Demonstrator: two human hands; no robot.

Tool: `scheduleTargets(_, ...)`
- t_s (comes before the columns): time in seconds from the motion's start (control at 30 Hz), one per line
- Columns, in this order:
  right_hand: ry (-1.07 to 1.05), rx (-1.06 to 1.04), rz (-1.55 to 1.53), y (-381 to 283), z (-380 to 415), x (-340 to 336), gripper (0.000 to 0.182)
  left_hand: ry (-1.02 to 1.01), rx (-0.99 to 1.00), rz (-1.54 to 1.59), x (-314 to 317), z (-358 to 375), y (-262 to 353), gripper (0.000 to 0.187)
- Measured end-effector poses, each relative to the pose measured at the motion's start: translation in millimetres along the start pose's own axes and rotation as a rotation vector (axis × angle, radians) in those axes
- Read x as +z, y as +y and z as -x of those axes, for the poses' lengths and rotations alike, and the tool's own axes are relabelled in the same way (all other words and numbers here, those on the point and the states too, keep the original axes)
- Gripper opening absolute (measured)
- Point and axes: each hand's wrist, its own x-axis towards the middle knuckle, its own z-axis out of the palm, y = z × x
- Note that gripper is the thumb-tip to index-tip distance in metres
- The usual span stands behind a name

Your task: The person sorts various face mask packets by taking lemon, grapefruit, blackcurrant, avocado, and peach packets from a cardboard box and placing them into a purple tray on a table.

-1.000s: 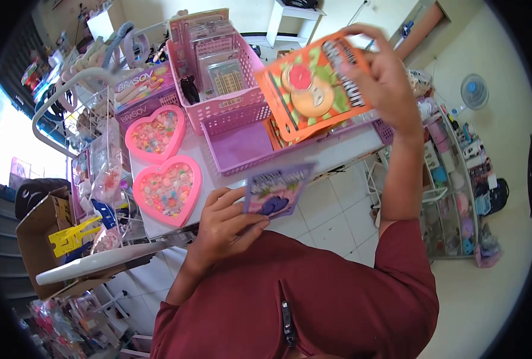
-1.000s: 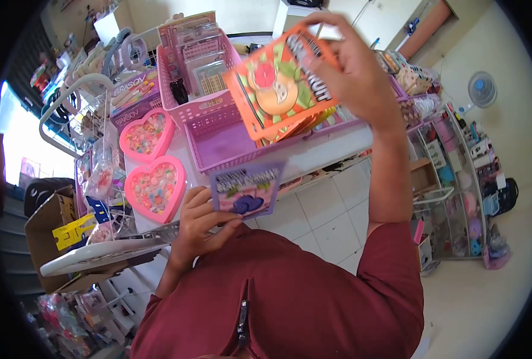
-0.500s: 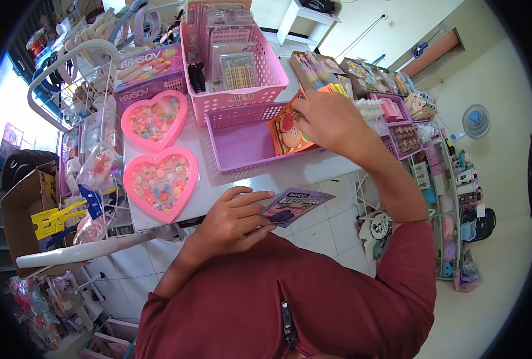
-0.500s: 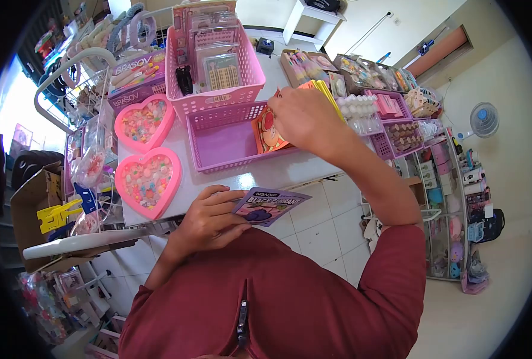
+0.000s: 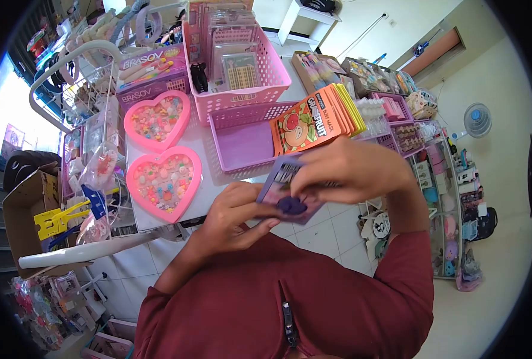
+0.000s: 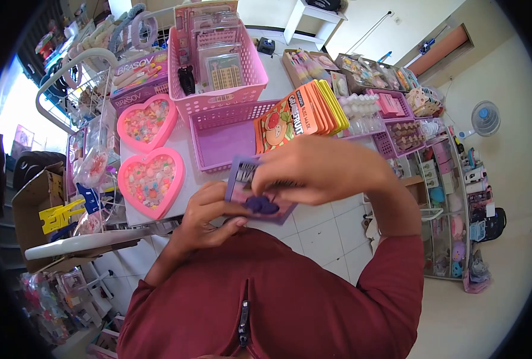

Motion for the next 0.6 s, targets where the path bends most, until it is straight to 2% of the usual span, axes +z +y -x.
scheduleTargets(0.03, 0.107, 0.009, 0.050, -3.4, 3.0, -10.5, 0.027, 0.018, -0.034, -0.031, -0.8, -0.2, 0.6, 0.031)
scheduleTargets(0.07, 0.107, 0.009, 0.051, -4.3, 10.2, -21.8, 0.027, 0.019, -0.033, -0.031, 0.1, -0.5, 0.4, 0.031)
scheduleTargets(0.13, 0.420, 0.146, -0.023, -1.6, 23.2, -40.5, 0.022, 0.206, 0.022, -0.069, 5.1, 0.1, -0.9, 0.048)
scheduleTargets(0.17, 0.419, 0.147, -0.024, 1.3, 21.2, -44.0, 0.022, 0.206, 0.020, -0.068, 7.7, 2.2, -2.5, 0.048)
scheduleTargets(0.23, 0.489, 0.372, 0.067, 7.6, 15.8, -50.2, 0.027, 0.290, 0.066, -0.094, 10.8, 5.1, -6.2, 0.054)
scheduleTargets(0.27, 0.492, 0.373, 0.070, 18.4, 12.2, -49.3, 0.027, 0.289, 0.070, -0.094, 10.0, 5.2, -6.0, 0.054)
scheduleTargets(0.33, 0.396, 0.424, 0.111, 47.6, 3.3, -36.9, 0.033, 0.277, 0.080, -0.092, 8.4, 5.1, -5.7, 0.051)
scheduleTargets(0.37, 0.414, 0.573, -0.046, 51.4, -1.0, -32.3, 0.032, 0.278, 0.082, -0.093, 8.3, 4.4, -5.6, 0.051)
scheduleTargets(0.4, 0.413, 0.572, -0.045, 58.0, -1.6, -31.7, 0.032, 0.272, 0.079, -0.094, 8.1, 3.6, -5.5, 0.051)
scheduleTargets(0.47, 0.431, 0.513, 0.172, 71.7, -3.1, -36.1, 0.032, 0.262, 0.074, -0.097, 8.3, 2.7, -4.3, 0.051)
scheduleTargets(0.53, 0.469, 0.548, 0.248, 73.2, -4.6, -38.3, 0.033, 0.266, 0.069, -0.108, 9.7, -0.1, -2.7, 0.052)
scheduleTargets(0.6, 0.612, 0.523, 0.300, 79.4, -8.5, -32.4, 0.035, 0.263, 0.051, -0.133, 11.2, -4.0, 1.0, 0.053)
